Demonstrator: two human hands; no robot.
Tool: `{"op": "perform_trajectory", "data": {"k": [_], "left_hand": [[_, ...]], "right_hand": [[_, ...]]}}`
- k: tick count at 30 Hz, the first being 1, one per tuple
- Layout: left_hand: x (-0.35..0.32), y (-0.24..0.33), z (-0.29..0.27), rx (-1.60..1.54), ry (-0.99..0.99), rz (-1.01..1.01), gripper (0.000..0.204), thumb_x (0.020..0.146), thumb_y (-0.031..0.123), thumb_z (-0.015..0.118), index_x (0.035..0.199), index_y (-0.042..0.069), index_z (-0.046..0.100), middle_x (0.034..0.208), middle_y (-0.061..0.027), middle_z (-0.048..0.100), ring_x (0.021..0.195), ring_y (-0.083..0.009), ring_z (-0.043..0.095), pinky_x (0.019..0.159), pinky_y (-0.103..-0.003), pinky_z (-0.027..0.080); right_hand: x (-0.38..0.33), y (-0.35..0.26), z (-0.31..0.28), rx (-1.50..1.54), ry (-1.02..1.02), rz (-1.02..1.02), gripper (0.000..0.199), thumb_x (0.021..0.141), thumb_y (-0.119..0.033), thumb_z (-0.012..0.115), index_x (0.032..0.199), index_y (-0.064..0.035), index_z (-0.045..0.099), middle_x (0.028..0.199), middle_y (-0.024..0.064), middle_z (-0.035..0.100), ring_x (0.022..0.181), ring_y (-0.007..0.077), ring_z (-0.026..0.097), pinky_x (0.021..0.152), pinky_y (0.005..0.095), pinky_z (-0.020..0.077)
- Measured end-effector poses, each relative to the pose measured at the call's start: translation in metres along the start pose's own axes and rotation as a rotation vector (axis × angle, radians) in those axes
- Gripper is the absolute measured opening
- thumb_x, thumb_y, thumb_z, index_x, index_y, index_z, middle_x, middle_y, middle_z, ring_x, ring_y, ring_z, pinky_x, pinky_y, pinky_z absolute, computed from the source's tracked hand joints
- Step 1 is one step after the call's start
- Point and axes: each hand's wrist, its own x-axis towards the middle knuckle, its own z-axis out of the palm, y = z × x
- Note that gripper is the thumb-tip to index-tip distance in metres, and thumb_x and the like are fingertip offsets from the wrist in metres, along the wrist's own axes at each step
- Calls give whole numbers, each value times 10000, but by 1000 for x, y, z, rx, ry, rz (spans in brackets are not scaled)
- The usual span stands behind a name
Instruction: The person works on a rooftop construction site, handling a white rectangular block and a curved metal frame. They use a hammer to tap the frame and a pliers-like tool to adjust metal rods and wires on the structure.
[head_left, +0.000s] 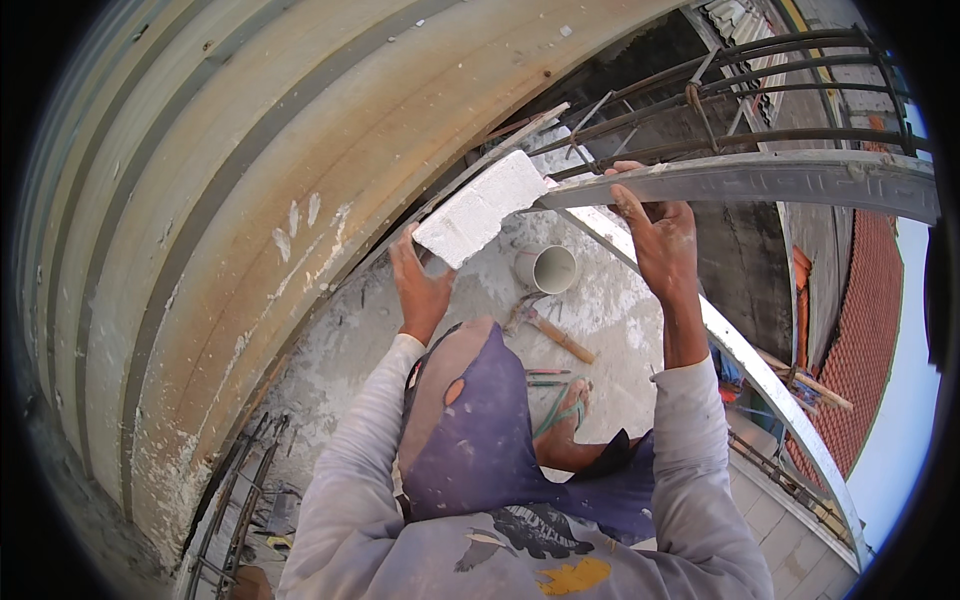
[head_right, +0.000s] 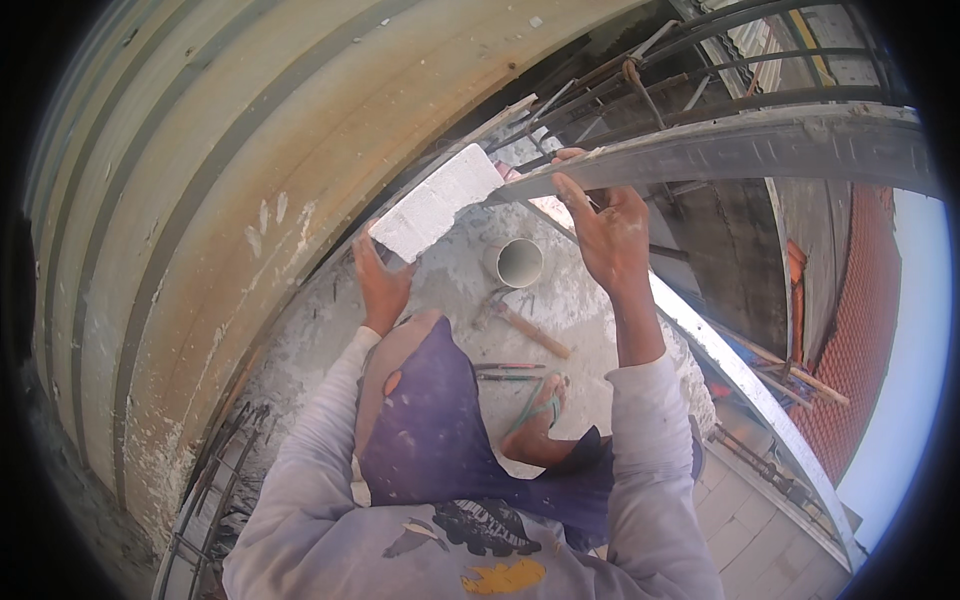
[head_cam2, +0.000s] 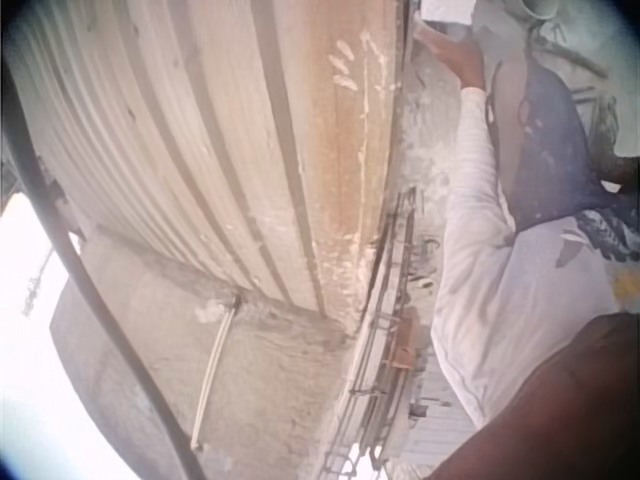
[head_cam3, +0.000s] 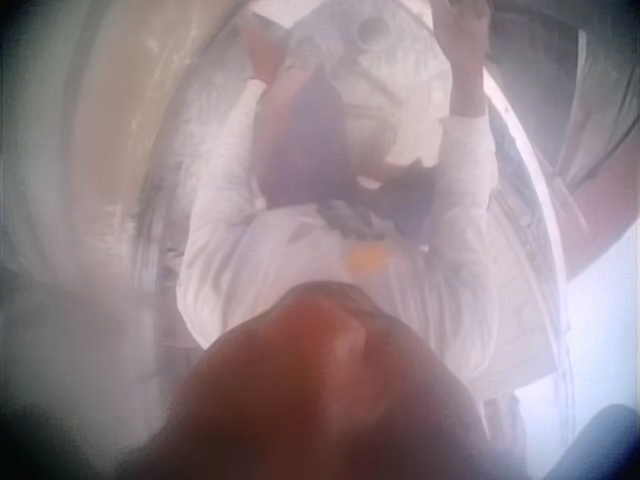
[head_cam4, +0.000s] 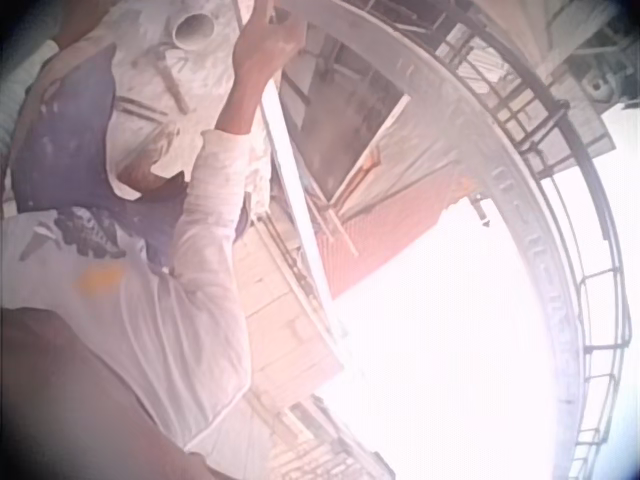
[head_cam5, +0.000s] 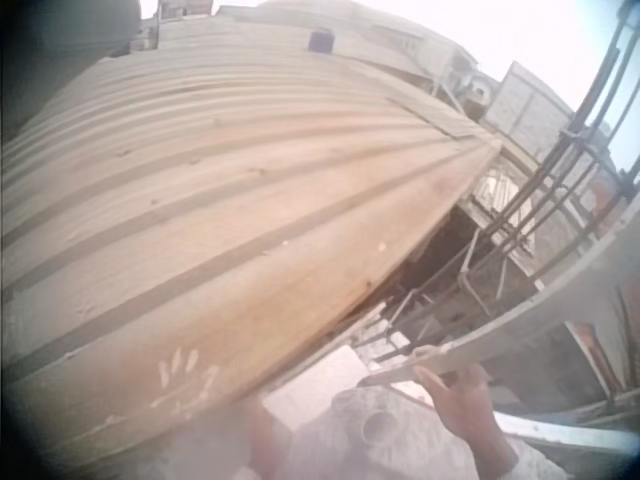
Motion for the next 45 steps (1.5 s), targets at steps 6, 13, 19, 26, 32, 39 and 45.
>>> {"op": "perform_trajectory", "data": {"k": [6, 13, 19, 26, 32, 39, 45], "left_hand": [[1, 1, -1, 10, -18, -1, 911, 730, 43, 872, 1503, 51, 389, 1432, -233, 495, 1354, -434, 460, 1149, -479, 383], [2, 9, -6, 15, -56, -38, 973, 739, 53, 878, 1550, 73, 341, 1468, -229, 471, 1378, -434, 439, 1167, -489, 370], [1, 11, -7, -12, -19, 9, 954, 754, 87, 873, 1548, 64, 345, 1445, -223, 466, 1365, -427, 450, 1148, -487, 378], [-1, 26, -15, 44, 44, 113, 1008, 741, 177, 912, 1556, 61, 330, 1447, -220, 461, 1367, -417, 450, 1146, -485, 387], [1, 44, -31, 85, 34, 253, 961, 748, 243, 919, 1526, 58, 386, 1461, -200, 464, 1392, -376, 443, 1154, -471, 387], [4, 42, -32, 104, -17, 272, 928, 749, 267, 921, 1517, 92, 431, 1446, -186, 499, 1364, -382, 482, 1122, -481, 428], [4, 43, -32, 109, -23, 261, 925, 752, 262, 918, 1517, 92, 427, 1434, -186, 510, 1343, -376, 497, 1103, -476, 435]], "right_hand": [[2, 4, -1, -8, -14, -29, 240, 968, -131, 744, 1166, 1, 715, 1222, 65, 709, 1099, 180, 657, 1010, 349, 517], [2, 3, -1, 3, -15, -30, 237, 967, -137, 746, 1160, -1, 715, 1215, 62, 709, 1110, 183, 651, 1009, 349, 517], [2, 6, -2, -23, -23, -50, 249, 973, -162, 743, 1167, -9, 711, 1217, 70, 710, 1108, 191, 653, 1010, 356, 514], [2, 9, -2, -3, -9, -61, 264, 963, -165, 751, 1188, -32, 713, 1184, 76, 728, 1089, 194, 671, 1002, 354, 511], [1, 7, -4, -93, 8, -61, 313, 957, -228, 763, 1207, -45, 720, 1137, 98, 755, 1072, 204, 706, 996, 347, 511], [5, 20, -4, -159, 28, -153, 342, 950, -302, 762, 1198, -68, 740, 1145, 114, 762, 1097, 228, 710, 1003, 365, 509], [3, 19, -5, -133, 1, -173, 335, 973, -292, 743, 1229, -78, 725, 1163, 100, 751, 1087, 227, 708, 1005, 383, 550]]}}
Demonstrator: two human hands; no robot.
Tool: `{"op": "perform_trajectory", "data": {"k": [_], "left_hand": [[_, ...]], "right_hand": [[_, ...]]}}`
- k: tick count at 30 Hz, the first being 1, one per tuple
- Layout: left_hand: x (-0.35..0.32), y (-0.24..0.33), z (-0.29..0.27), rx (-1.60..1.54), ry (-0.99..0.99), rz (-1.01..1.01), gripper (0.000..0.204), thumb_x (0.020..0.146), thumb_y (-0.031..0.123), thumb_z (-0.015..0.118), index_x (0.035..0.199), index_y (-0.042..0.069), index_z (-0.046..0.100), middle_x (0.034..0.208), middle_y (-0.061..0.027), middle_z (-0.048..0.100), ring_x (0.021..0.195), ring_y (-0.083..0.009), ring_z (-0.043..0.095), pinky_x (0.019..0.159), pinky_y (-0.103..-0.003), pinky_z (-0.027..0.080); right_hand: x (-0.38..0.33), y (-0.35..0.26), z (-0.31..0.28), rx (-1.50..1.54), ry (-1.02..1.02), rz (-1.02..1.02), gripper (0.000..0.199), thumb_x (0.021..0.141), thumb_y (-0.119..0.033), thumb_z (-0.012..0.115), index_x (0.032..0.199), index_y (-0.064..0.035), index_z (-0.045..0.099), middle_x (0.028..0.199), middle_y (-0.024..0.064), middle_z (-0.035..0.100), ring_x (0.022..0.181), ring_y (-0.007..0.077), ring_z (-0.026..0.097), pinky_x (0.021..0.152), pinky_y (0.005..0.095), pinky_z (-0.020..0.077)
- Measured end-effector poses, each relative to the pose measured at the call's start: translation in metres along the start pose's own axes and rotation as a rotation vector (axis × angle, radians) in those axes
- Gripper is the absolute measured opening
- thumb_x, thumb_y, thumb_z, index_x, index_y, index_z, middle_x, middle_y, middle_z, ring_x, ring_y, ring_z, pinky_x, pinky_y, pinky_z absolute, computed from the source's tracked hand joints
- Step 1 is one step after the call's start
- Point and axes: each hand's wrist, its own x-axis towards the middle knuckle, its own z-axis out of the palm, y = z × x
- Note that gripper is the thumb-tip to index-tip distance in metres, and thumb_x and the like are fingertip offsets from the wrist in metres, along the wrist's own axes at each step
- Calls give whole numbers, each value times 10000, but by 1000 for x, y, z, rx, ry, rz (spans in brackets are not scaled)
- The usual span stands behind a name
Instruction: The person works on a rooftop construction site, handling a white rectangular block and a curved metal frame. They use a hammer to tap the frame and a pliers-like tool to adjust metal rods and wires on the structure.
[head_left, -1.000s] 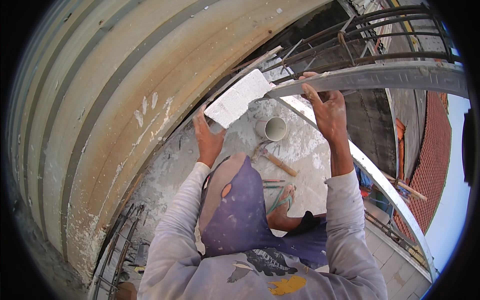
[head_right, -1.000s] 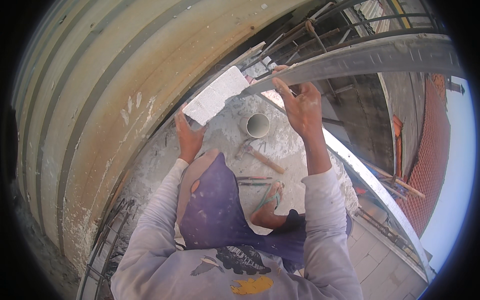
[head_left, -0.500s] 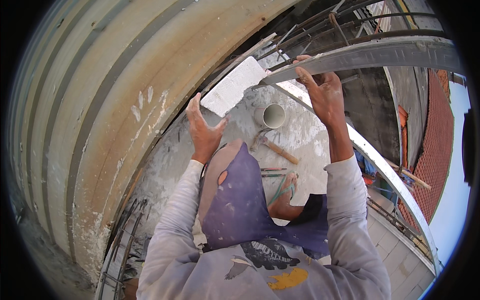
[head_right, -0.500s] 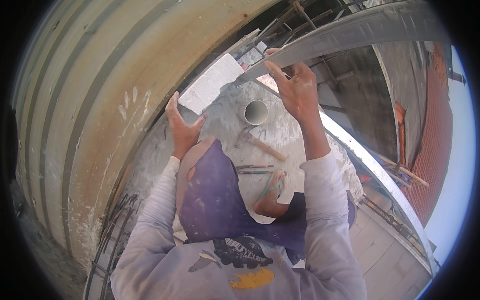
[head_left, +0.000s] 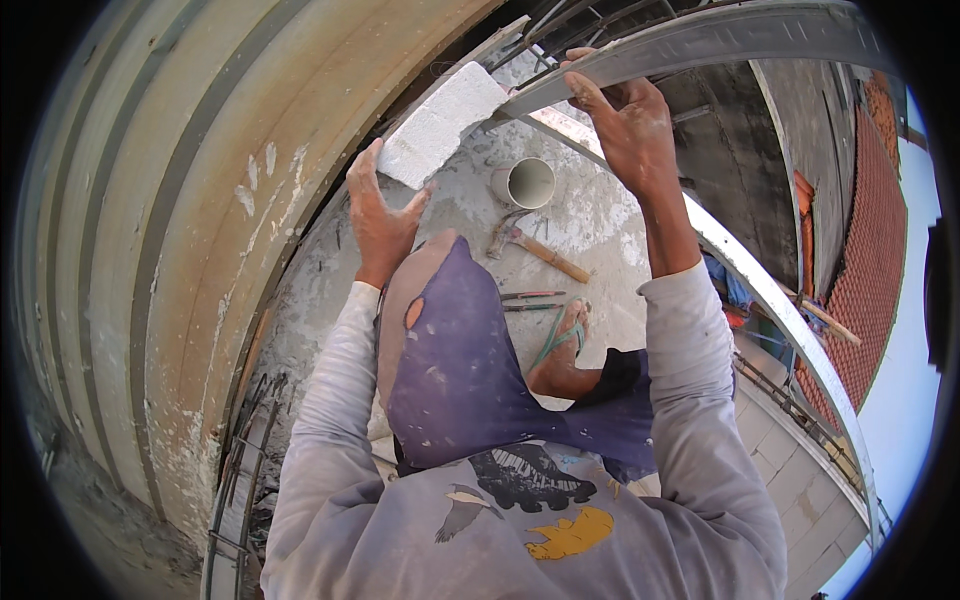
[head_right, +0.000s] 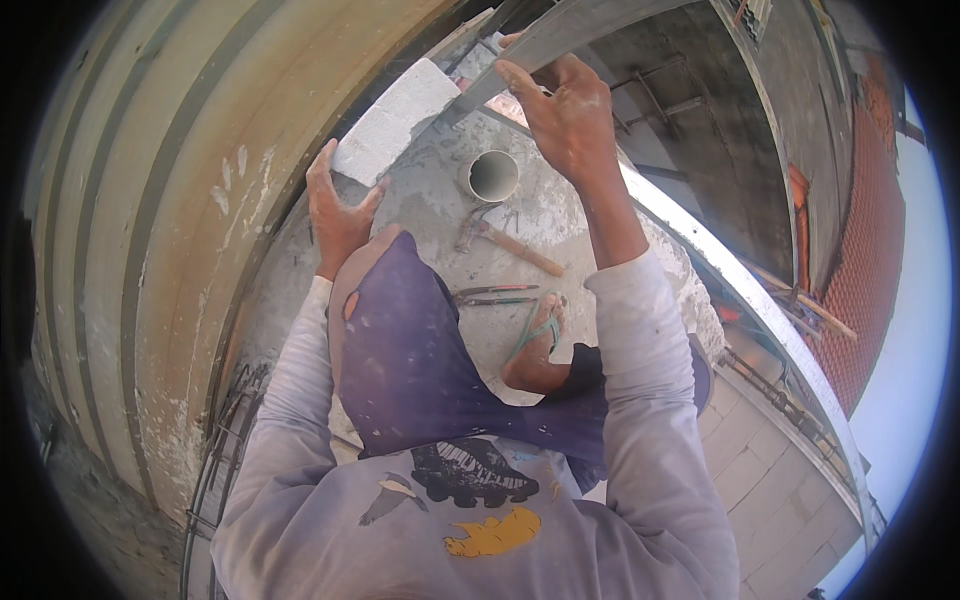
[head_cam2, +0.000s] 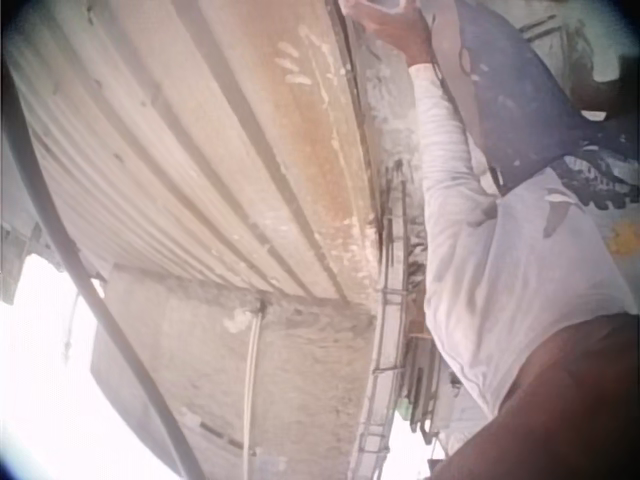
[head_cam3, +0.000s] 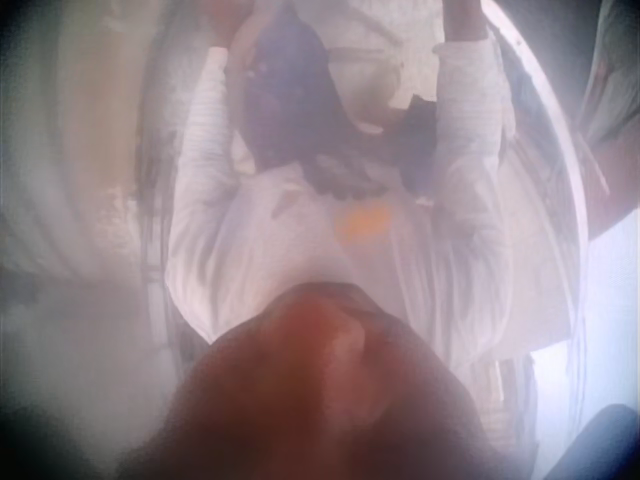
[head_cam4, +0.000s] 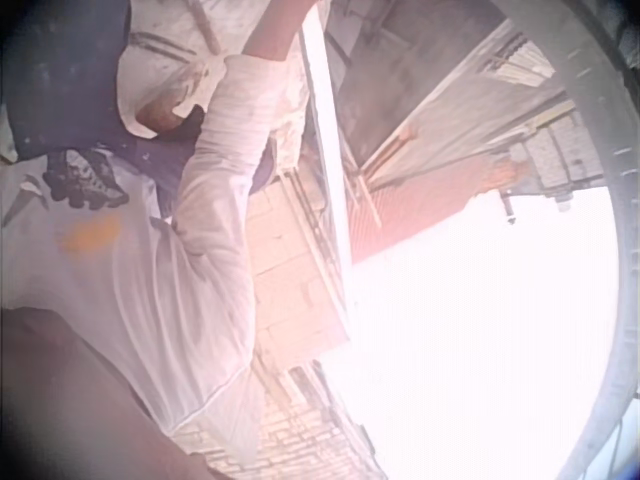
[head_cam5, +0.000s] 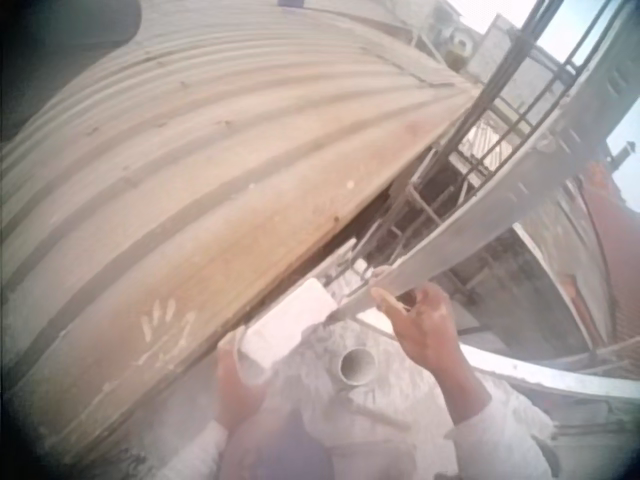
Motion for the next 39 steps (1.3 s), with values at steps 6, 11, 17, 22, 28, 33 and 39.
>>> {"op": "perform_trajectory", "data": {"k": [6, 11, 17, 22, 28, 33, 39], "left_hand": [[0, 0, 1, 25, -8, -5, 917, 764, 272, 907, 1520, 97, 418, 1436, -187, 507, 1344, -383, 496, 1101, -478, 435], [0, 0, 2, 13, -9, -10, 919, 769, 268, 904, 1524, 95, 409, 1440, -187, 506, 1345, -385, 496, 1100, -478, 433], [1, 0, 2, 13, 2, 3, 923, 770, 257, 903, 1528, 89, 404, 1444, -183, 507, 1346, -379, 498, 1101, -475, 432], [4, 5, 1, 14, -7, -11, 921, 767, 253, 903, 1527, 94, 409, 1442, -178, 512, 1340, -369, 507, 1095, -474, 438], [5, 7, -2, -22, -9, -50, 868, 765, 216, 900, 1491, 55, 452, 1392, -185, 555, 1306, -359, 548, 1094, -445, 443], [5, 6, -1, -39, -8, -66, 855, 762, 227, 904, 1476, 61, 464, 1373, -176, 562, 1285, -357, 561, 1071, -446, 458], [5, 4, -1, -20, 11, -33, 860, 758, 237, 909, 1470, 65, 459, 1362, -178, 566, 1265, -361, 573, 1063, -447, 464]], "right_hand": [[0, 5, 1, 34, 23, -19, 341, 967, -282, 751, 1226, -61, 726, 1141, 109, 761, 1066, 212, 711, 978, 357, 536], [0, 7, 4, 27, 50, -26, 363, 959, -308, 747, 1221, -57, 732, 1128, 120, 772, 1059, 213, 723, 964, 349, 521], [-1, 4, 4, -39, 53, -1, 385, 952, -340, 739, 1230, -74, 732, 1138, 124, 772, 1072, 236, 729, 975, 356, 521], [2, 9, 4, 14, 55, -17, 369, 951, -316, 750, 1234, -79, 732, 1120, 113, 776, 1038, 218, 731, 961, 355, 529], [2, 2, 5, 74, 58, 41, 321, 948, -242, 764, 1222, -77, 739, 1089, 87, 774, 992, 177, 719, 926, 325, 547], [2, -6, 6, 107, 77, 83, 307, 941, -209, 771, 1212, -67, 742, 1085, 86, 761, 982, 180, 715, 904, 327, 575], [5, -6, 4, 152, 71, 77, 302, 945, -186, 772, 1208, -43, 734, 1099, 88, 745, 974, 172, 698, 894, 322, 581]]}}
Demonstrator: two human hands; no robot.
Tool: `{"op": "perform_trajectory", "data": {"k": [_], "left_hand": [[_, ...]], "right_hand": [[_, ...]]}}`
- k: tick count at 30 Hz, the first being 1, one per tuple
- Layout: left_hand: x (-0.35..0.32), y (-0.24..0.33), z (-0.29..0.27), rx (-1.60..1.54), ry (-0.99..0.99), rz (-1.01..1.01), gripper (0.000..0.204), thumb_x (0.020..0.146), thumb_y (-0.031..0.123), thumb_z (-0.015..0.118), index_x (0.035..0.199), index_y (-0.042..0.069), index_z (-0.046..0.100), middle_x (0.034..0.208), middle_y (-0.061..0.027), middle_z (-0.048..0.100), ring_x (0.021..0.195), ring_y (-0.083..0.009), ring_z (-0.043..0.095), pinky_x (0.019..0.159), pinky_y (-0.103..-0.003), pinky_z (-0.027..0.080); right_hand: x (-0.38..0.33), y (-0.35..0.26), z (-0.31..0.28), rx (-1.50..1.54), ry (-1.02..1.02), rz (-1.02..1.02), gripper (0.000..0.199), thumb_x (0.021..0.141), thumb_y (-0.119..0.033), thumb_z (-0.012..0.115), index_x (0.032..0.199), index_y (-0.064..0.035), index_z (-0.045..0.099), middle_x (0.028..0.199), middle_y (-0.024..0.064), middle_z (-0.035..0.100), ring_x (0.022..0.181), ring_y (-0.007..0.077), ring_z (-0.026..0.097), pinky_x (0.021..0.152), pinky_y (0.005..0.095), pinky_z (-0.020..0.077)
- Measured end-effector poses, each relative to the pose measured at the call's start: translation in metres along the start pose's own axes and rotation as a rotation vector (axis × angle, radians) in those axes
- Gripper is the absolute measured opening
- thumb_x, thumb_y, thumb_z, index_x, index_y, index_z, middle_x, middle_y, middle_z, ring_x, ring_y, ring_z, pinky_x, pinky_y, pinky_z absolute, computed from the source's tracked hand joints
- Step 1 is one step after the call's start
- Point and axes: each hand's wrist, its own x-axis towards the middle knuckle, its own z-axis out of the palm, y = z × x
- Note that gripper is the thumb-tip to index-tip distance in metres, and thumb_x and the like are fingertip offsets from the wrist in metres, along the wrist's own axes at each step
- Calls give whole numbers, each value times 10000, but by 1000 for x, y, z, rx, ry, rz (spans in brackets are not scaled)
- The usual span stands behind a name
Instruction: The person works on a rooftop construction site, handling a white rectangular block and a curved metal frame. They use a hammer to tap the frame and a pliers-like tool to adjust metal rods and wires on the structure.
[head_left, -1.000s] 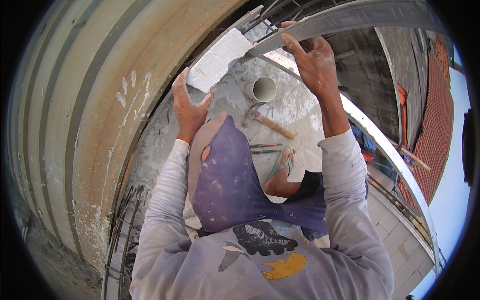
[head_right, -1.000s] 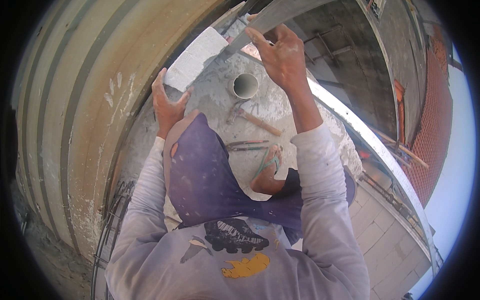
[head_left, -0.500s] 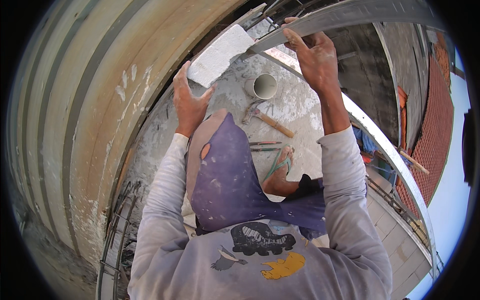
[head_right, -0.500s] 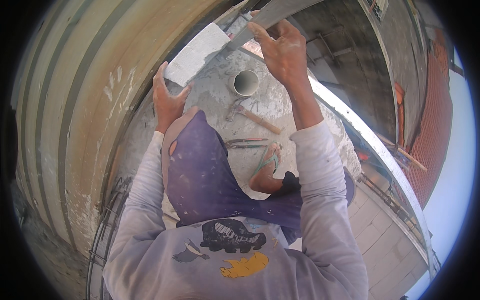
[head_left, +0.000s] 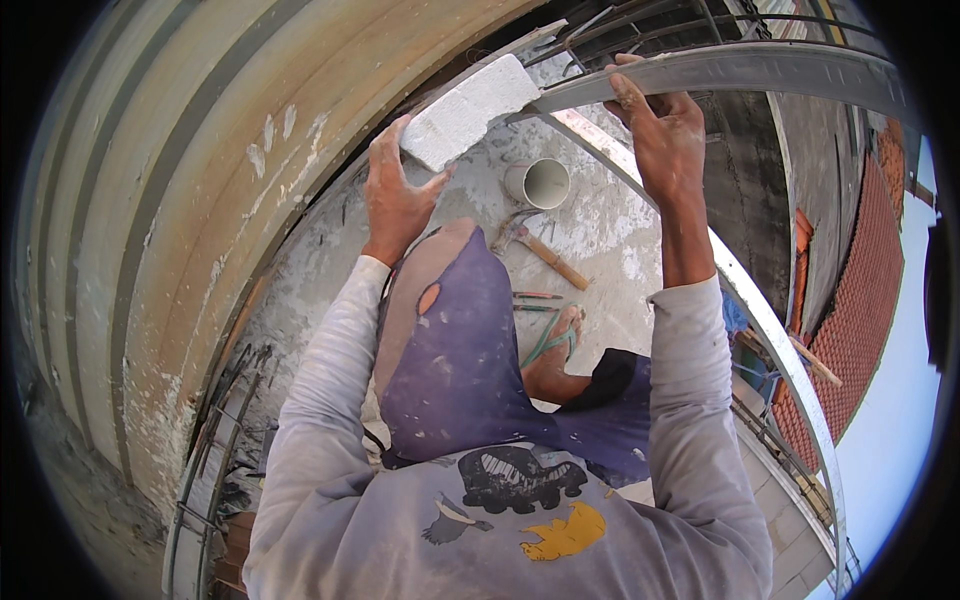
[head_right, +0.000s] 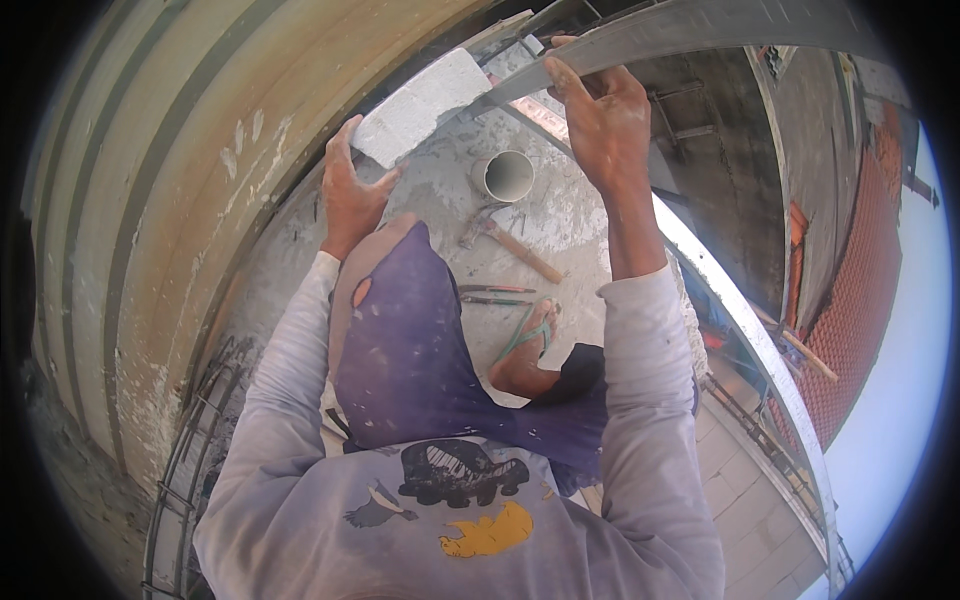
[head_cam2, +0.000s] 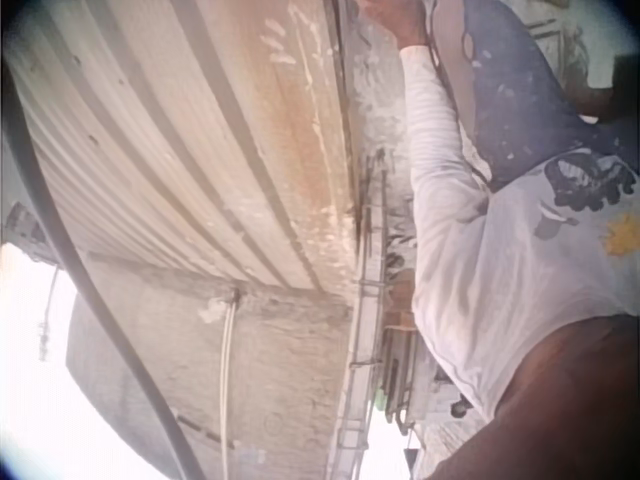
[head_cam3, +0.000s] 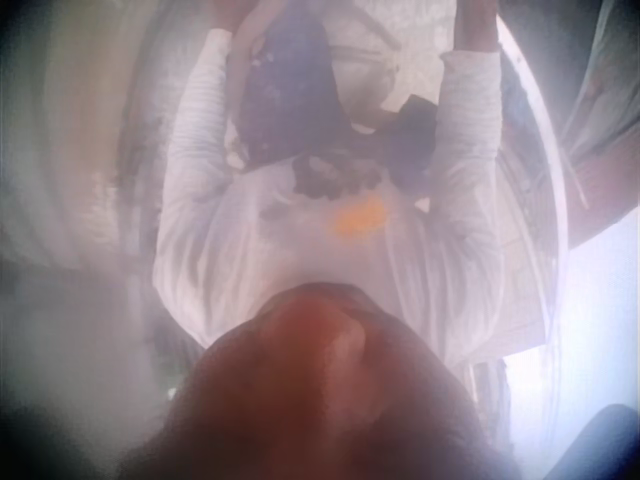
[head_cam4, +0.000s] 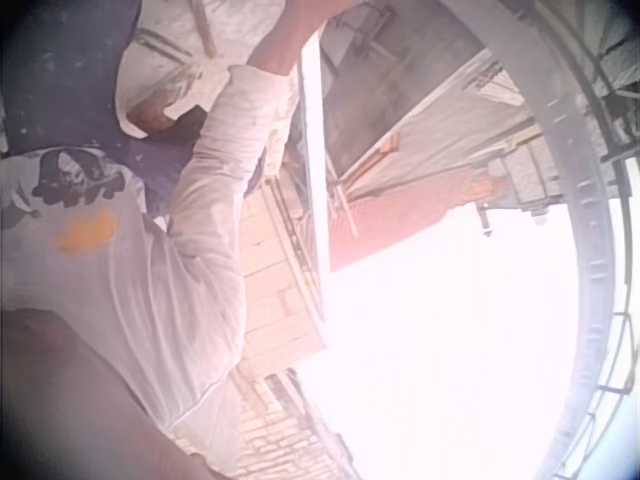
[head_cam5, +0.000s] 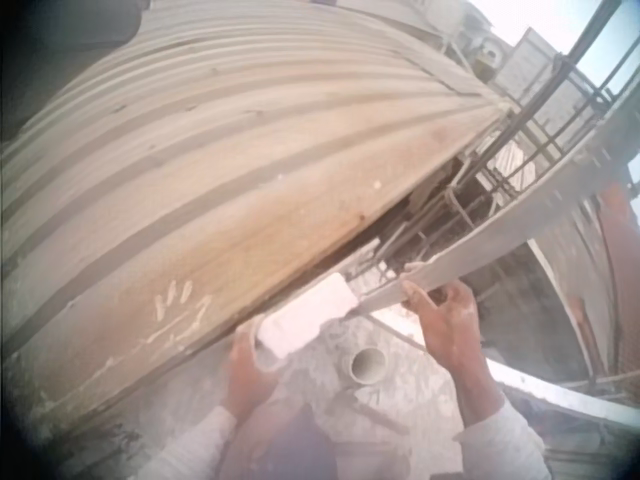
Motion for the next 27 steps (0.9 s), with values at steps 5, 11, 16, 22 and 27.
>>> {"op": "perform_trajectory", "data": {"k": [5, 11, 16, 22, 27], "left_hand": [[0, -4, 1, -9, 7, -9, 857, 755, 236, 911, 1466, 66, 464, 1360, -179, 567, 1263, -362, 573, 1060, -450, 464], [0, -4, 2, -16, 7, -8, 859, 750, 228, 914, 1467, 68, 468, 1355, -182, 570, 1266, -361, 572, 1059, -451, 464], [1, -2, 1, -29, 14, 3, 861, 743, 206, 915, 1465, 64, 469, 1347, -182, 576, 1256, -364, 580, 1049, -447, 473], [1, -4, 2, -12, 28, 22, 856, 740, 212, 921, 1455, 61, 475, 1332, -180, 579, 1227, -362, 592, 1032, -445, 482], [1, -2, 1, 1, 8, -10, 852, 747, 222, 920, 1456, 64, 474, 1326, -177, 581, 1229, -356, 591, 1033, -447, 478]], "right_hand": [[-1, 2, 0, 66, -16, 12, 288, 947, -152, 770, 1204, -27, 730, 1115, 85, 736, 979, 164, 683, 902, 317, 575], [-3, 0, 0, 56, -12, 21, 276, 951, -145, 768, 1198, -29, 732, 1103, 83, 735, 991, 163, 679, 908, 323, 572], [-3, 1, 0, 40, -20, -11, 283, 949, -151, 769, 1201, -30, 732, 1092, 81, 736, 998, 164, 676, 914, 325, 570], [-3, -1, 1, 12, -18, -4, 283, 952, -169, 764, 1200, -36, 731, 1081, 81, 737, 995, 165, 681, 933, 331, 578], [-2, 1, 3, 18, -13, -4, 292, 953, -191, 763, 1207, -51, 734, 1079, 80, 743, 977, 161, 690, 926, 327, 577]]}}
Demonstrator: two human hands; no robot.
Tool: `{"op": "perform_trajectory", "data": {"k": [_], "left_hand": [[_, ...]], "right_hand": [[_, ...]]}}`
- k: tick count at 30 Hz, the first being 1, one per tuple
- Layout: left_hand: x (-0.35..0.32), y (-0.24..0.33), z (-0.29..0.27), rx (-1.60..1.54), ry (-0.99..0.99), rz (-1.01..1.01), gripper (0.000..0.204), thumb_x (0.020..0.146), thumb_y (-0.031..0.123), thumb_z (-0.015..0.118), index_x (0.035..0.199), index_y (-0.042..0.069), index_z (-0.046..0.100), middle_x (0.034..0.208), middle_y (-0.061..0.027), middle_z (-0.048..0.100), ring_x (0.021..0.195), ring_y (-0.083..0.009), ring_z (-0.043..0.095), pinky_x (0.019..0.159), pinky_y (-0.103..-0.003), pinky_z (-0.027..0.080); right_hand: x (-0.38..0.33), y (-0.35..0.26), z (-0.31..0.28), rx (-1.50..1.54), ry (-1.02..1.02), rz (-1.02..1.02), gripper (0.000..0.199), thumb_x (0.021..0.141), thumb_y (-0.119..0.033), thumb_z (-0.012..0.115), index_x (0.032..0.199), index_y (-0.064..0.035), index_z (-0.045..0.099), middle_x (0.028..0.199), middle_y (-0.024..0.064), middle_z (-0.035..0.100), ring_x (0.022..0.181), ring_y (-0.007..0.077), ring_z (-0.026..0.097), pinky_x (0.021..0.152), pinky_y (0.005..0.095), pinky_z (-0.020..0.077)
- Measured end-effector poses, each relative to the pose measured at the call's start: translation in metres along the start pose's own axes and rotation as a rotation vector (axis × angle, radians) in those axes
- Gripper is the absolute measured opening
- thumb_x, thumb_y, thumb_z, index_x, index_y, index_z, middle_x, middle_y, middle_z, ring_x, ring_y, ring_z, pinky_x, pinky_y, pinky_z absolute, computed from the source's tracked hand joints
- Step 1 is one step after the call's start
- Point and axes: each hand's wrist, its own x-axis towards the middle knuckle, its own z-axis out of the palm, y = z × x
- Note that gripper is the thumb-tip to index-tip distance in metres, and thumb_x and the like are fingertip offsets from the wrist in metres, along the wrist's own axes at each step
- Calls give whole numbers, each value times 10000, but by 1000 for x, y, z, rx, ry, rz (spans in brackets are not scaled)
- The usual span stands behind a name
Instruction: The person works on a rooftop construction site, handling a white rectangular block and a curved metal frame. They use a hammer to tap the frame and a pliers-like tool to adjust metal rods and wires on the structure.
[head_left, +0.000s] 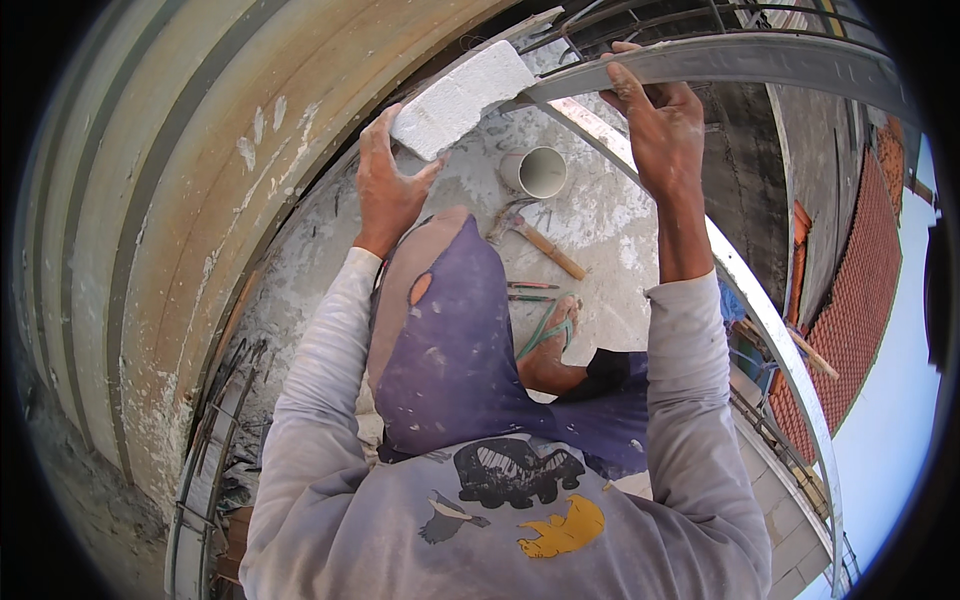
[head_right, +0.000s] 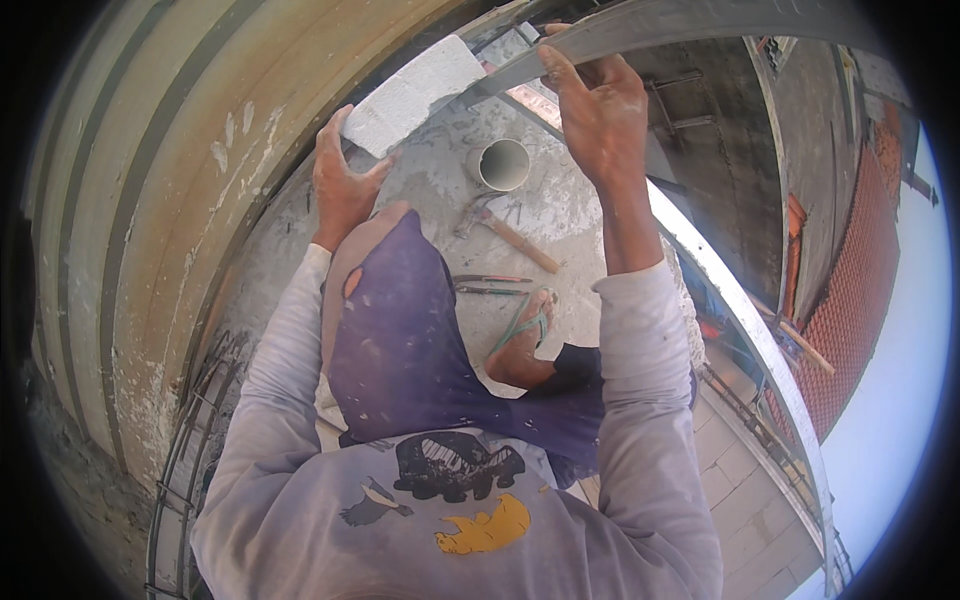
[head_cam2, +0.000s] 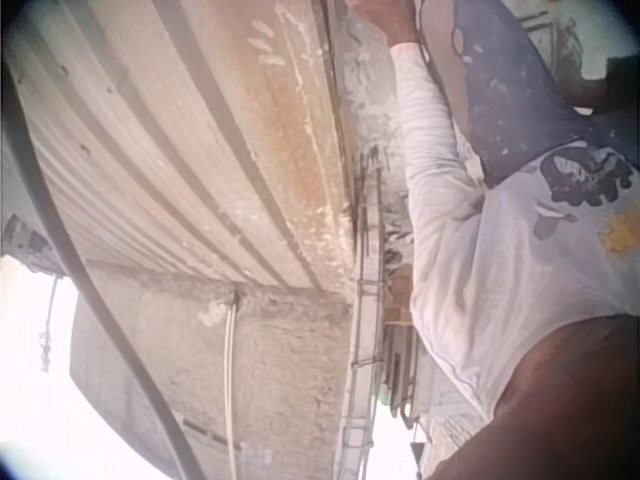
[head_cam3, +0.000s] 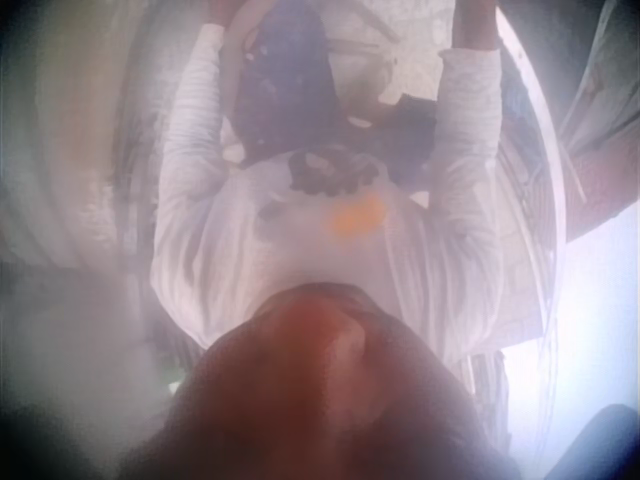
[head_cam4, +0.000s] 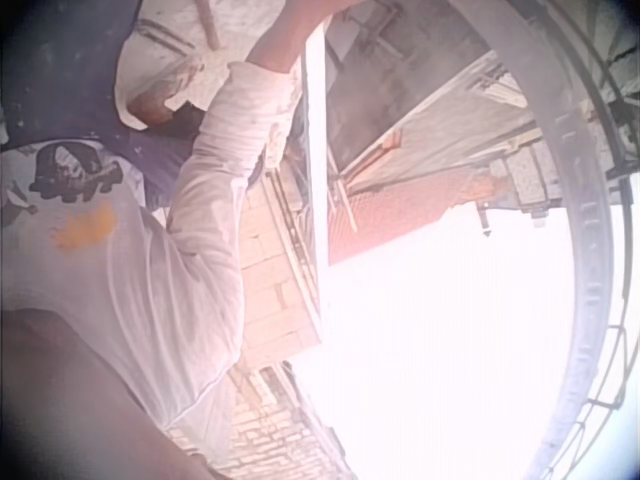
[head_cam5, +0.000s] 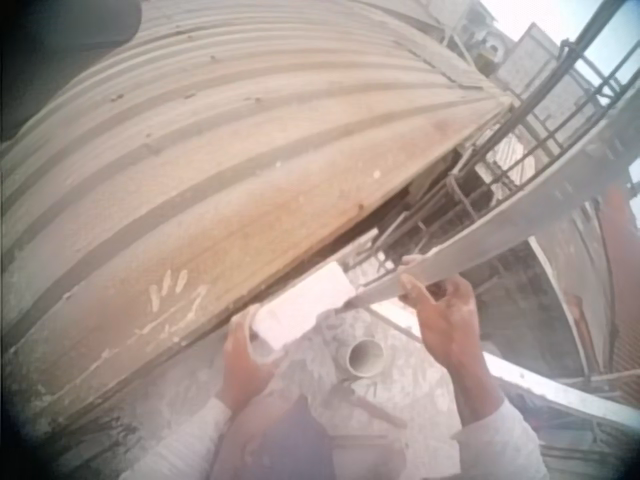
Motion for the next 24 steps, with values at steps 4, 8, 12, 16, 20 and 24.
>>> {"op": "perform_trajectory", "data": {"k": [4, 8, 12, 16, 20, 24], "left_hand": [[-1, 0, 0, 1, -11, -10, 850, 749, 222, 918, 1458, 68, 475, 1329, -175, 581, 1236, -352, 588, 1042, -443, 474], [-1, 0, 0, -4, -4, -1, 848, 752, 219, 915, 1461, 69, 473, 1334, -175, 579, 1242, -352, 584, 1048, -442, 471], [-1, 2, -1, -13, -7, -2, 849, 755, 219, 913, 1464, 69, 471, 1342, -176, 575, 1249, -353, 581, 1055, -444, 468], [-1, 3, -2, -11, -6, -15, 844, 753, 205, 906, 1467, 88, 471, 1382, -167, 564, 1285, -365, 561, 1058, -459, 480], [-1, 3, -2, -30, -5, -20, 841, 752, 204, 905, 1466, 88, 475, 1384, -167, 564, 1282, -365, 565, 1059, -455, 480], [-1, 1, -1, -40, 7, -14, 848, 749, 213, 913, 1463, 79, 477, 1364, -173, 575, 1267, -362, 573, 1057, -451, 475]], "right_hand": [[0, 0, -1, -37, 1, 5, 294, 952, -196, 767, 1210, -59, 736, 1080, 81, 748, 984, 158, 695, 918, 323, 574], [-1, 0, -2, -48, 0, -9, 298, 951, -190, 769, 1214, -56, 734, 1099, 85, 746, 1000, 163, 696, 924, 323, 572], [-1, -1, -1, -3, -8, 10, 301, 954, -184, 765, 1217, -42, 728, 1114, 90, 741, 1020, 172, 691, 935, 325, 567], [-1, 1, -2, 5, -19, 1, 298, 956, -175, 763, 1215, -34, 724, 1121, 91, 736, 1046, 174, 683, 938, 325, 564], [-1, -1, -1, -3, -19, 13, 299, 954, -176, 766, 1216, -37, 723, 1125, 93, 735, 1042, 173, 680, 934, 321, 562], [0, 3, -2, -35, -30, -16, 336, 972, -211, 745, 1260, -45, 704, 1142, 135, 734, 1077, 220, 698, 972, 362, 593]]}}
